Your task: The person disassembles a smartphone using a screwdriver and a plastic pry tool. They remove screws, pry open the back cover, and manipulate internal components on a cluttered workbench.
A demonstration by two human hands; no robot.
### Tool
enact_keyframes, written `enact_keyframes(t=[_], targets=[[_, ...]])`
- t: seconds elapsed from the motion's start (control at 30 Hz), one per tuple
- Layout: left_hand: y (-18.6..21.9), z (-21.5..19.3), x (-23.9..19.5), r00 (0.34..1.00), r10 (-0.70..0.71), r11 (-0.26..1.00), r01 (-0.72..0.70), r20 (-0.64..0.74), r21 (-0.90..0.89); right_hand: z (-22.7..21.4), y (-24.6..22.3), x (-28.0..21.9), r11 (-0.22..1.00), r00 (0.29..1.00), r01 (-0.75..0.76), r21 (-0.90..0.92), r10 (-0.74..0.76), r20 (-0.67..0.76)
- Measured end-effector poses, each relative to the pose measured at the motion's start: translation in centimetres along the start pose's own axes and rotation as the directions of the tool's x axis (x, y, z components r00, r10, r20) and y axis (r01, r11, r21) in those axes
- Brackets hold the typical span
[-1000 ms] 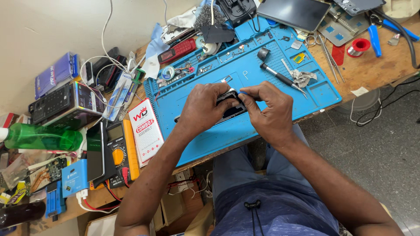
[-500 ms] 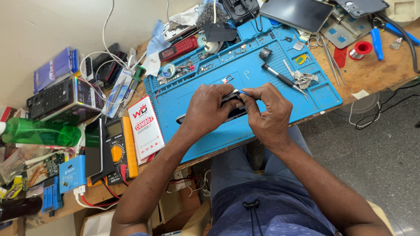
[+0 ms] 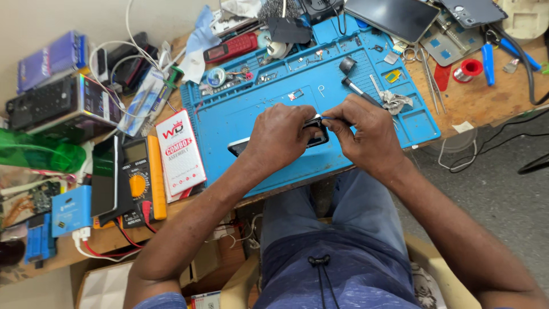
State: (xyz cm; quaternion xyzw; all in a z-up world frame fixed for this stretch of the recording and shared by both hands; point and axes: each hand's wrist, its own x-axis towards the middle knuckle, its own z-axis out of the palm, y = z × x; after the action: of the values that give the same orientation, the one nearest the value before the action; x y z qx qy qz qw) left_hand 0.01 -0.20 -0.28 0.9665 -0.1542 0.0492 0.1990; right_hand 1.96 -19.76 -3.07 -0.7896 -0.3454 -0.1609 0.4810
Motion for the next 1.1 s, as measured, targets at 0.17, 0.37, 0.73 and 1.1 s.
enact_keyframes(t=[0.17,0.37,0.73,1.1], targets=[[0.6,1.0,-0.1,0.999,0.023,0.998,-0.025,0.043,0.06,-0.8,0.8,0.7,0.991,0.979,0.111,-0.072,-0.097,0.182],[0.4,-0.4,-0.8,0.996,-0.021,1.0,0.019,0.086,0.019,-1.4,1.1,0.7,0.99,0.978,-0.09,0.109,0.067,0.199],[-0.1,-0.9,-1.7,0.999,-0.01,0.998,0.014,0.048,-0.069,-0.1,1.3,-1.7,0.952,0.974,-0.226,0.204,0.215,0.076],[-0.2,-0.4,-1.7,0.998,-0.021,0.999,0.024,0.058,-0.047,-0.3,0.4,-1.6,0.995,0.994,-0.094,0.017,0.093,0.06]])
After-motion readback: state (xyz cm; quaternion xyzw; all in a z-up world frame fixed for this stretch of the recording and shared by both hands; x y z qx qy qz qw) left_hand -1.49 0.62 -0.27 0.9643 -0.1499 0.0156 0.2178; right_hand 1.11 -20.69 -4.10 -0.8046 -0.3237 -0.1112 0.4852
